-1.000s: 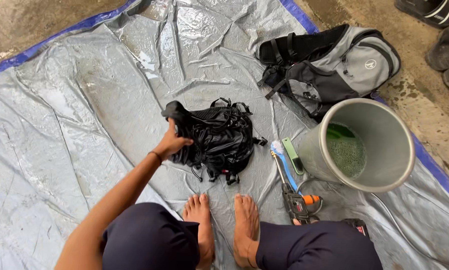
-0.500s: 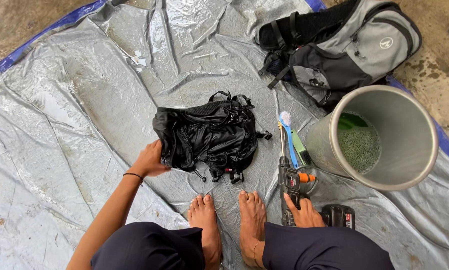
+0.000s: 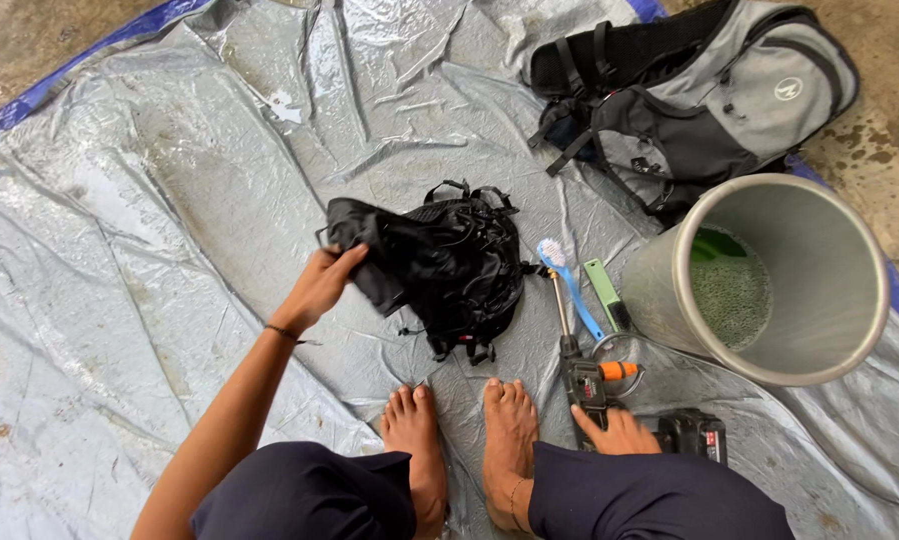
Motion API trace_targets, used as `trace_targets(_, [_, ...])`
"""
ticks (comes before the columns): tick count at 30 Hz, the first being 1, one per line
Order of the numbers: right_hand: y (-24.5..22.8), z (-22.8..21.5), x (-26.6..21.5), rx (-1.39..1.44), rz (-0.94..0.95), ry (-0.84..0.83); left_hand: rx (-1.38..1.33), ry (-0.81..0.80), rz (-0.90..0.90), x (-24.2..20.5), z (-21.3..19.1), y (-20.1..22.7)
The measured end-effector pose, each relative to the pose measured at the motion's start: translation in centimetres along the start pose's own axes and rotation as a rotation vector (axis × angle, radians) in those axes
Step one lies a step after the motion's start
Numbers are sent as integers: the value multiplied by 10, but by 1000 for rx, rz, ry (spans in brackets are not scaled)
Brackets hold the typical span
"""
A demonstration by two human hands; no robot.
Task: The person cleans a black mesh backpack on a tarp, using a handheld sprayer to rinse it and a brush to scrub the fabric while dipping the brush into a bucket of water.
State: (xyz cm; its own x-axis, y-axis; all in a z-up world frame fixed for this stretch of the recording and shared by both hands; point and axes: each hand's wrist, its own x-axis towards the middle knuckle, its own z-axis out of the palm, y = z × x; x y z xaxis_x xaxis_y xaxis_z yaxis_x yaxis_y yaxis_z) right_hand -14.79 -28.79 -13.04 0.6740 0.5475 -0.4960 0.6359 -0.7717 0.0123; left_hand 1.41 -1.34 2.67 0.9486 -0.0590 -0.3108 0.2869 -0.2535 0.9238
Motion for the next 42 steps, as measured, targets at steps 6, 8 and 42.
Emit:
trace_targets(6, [159, -4, -129, 366, 182, 319, -533, -15, 186, 7, 66, 37])
trace_targets(8, [146, 0, -83, 835, 244, 342, -701, 8, 182, 13, 88, 39])
trace_targets(42, [130, -43, -69, 986, -15, 591, -1080, 16, -582, -15, 136, -16])
